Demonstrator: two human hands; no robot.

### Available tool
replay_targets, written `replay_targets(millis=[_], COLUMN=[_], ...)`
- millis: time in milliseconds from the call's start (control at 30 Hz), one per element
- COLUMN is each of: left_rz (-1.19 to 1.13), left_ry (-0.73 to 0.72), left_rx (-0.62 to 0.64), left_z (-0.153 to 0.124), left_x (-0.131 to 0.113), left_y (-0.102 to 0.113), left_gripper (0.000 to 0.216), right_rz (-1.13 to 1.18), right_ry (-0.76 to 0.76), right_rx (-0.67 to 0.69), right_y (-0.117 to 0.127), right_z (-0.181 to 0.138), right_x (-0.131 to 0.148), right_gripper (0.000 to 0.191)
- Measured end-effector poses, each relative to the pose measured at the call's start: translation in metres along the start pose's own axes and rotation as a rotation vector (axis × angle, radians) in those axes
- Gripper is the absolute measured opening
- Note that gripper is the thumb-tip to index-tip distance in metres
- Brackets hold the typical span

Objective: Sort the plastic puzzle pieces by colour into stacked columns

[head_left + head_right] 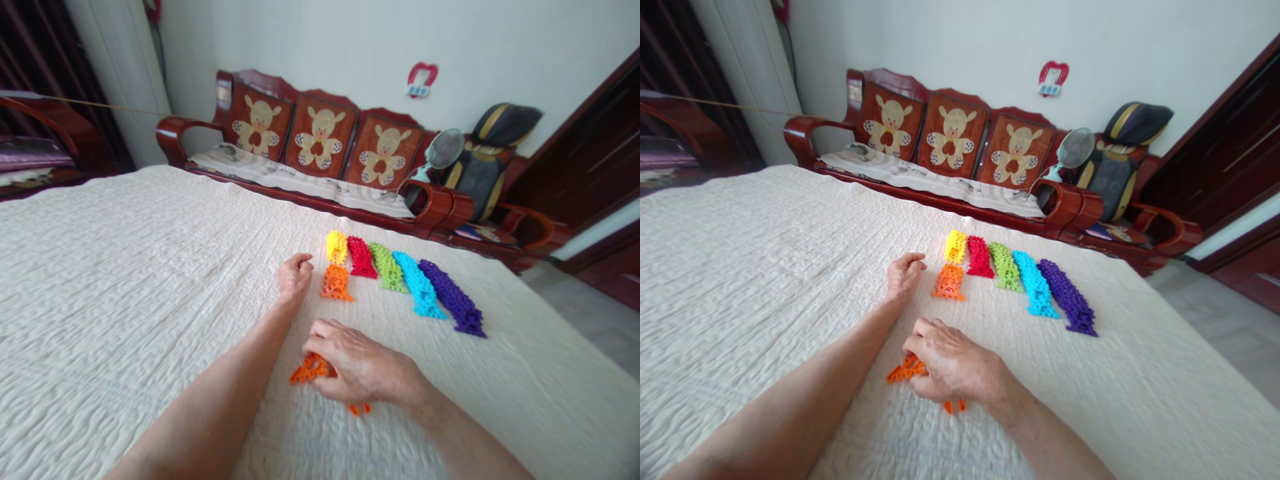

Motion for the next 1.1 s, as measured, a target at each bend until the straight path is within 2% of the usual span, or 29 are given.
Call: replay_targets(millis=[67, 133, 300, 367, 500, 667, 767, 1000, 1100], left_rz=[0.002, 0.002, 0.011, 0.013, 0.013, 0.014, 0.008, -0.005, -0.002], left_ry=[0.005, 0.002, 0.002, 0.007, 0.009, 0.01, 0.013, 0.023, 0.018], left_rx=[0.003, 0.002, 0.0, 0.003, 0.003, 0.007, 0.01, 0.013, 0.013], left_z=[0.0, 0.0, 0.0, 0.0, -0.001, 0.0, 0.0, -0.001, -0.001], left_x=[0.0, 0.0, 0.0, -0.001, -0.002, -0.001, 0.001, 0.002, 0.0], left_y=[0.0, 0.0, 0.001, 0.0, 0.001, 0.0, -0.003, -0.003, -0.002], left_gripper=[0.035, 0.035, 0.034, 0.034, 0.034, 0.034, 0.035, 0.035, 0.035], right_rz=[0.029, 0.052, 0.017, -0.052, -0.189, -0.26, -0.292, -0.325, -0.341], right_ry=[0.033, 0.038, -0.113, -0.134, -0.069, -0.074, -0.099, -0.11, -0.106], right_rx=[0.005, -0.058, -0.439, -0.508, -0.537, -0.51, -0.504, -0.58, -0.618], right_y=[0.005, 0.015, 0.054, 0.061, 0.062, 0.056, 0.054, 0.054, 0.056], right_z=[0.003, 0.005, 0.004, 0.002, 0.001, 0.005, 0.008, 0.008, 0.007], right_x=[-0.002, -0.008, -0.048, -0.064, -0.08, -0.082, -0.081, -0.084, -0.083], right_gripper=[0.014, 0.016, 0.023, 0.022, 0.026, 0.036, 0.037, 0.03, 0.033])
Point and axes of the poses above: each hand's wrist, its own z-axis towards the middle knuckle, its own y-axis out of the back of the hand, x = y × z, the point moved 6 cm from there along z, towards the middle knuckle, and after that the axes turned 15 degrees about z, right-handed, at the moved point
